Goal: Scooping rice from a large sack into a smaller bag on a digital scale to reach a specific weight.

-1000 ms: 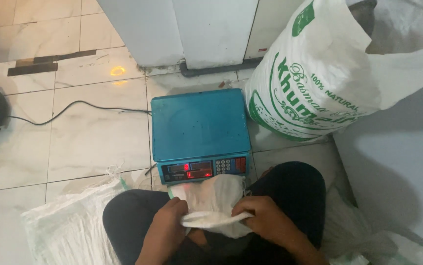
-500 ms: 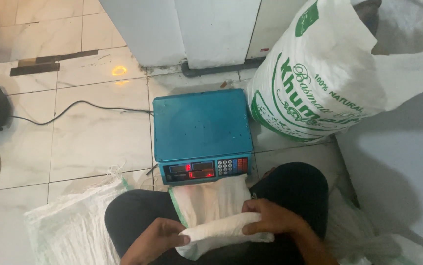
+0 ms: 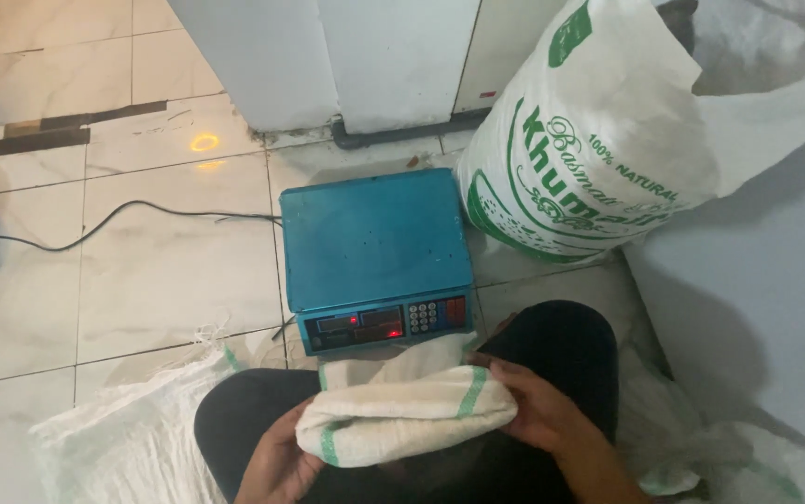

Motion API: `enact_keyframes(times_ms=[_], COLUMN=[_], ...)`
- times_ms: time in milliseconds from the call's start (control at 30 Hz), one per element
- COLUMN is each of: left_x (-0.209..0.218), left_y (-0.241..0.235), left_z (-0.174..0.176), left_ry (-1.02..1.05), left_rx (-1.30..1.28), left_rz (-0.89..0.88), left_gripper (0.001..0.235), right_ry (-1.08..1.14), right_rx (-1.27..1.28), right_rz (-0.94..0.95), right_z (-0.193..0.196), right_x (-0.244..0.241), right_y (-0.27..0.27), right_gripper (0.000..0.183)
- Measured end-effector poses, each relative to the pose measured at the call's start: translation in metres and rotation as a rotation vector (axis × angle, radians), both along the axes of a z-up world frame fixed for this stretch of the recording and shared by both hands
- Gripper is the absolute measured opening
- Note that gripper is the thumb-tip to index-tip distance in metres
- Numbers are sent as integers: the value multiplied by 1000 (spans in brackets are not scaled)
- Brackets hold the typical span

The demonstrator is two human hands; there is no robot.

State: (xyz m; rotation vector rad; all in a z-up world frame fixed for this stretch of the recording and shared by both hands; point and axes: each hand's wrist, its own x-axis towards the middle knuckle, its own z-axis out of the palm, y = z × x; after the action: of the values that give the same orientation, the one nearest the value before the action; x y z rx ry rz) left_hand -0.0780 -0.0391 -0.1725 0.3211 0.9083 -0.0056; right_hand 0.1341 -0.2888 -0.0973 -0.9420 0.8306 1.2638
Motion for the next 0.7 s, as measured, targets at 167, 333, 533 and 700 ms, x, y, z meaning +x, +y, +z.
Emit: enact_keyframes(times_ms=[167, 333, 533, 700], left_x=[14, 51, 47, 48], left_y=[9, -10, 16, 19], left_z=[26, 86, 67, 84], left_ry=[-191, 64, 327, 258], left_rx=[-64, 531, 1455, 1206], left_rz=[34, -389, -341, -527], left_gripper=[56, 47, 21, 30], right_ry=[-838, -1122, -553, -921], right_rx=[-123, -616, 761, -123], right_rz=[546, 408, 392, 1076], right_z=[-13, 8, 13, 39], right_x=[2, 31, 50, 55], right_y=[-1, 13, 0, 23], right_gripper=[51, 32, 20, 26])
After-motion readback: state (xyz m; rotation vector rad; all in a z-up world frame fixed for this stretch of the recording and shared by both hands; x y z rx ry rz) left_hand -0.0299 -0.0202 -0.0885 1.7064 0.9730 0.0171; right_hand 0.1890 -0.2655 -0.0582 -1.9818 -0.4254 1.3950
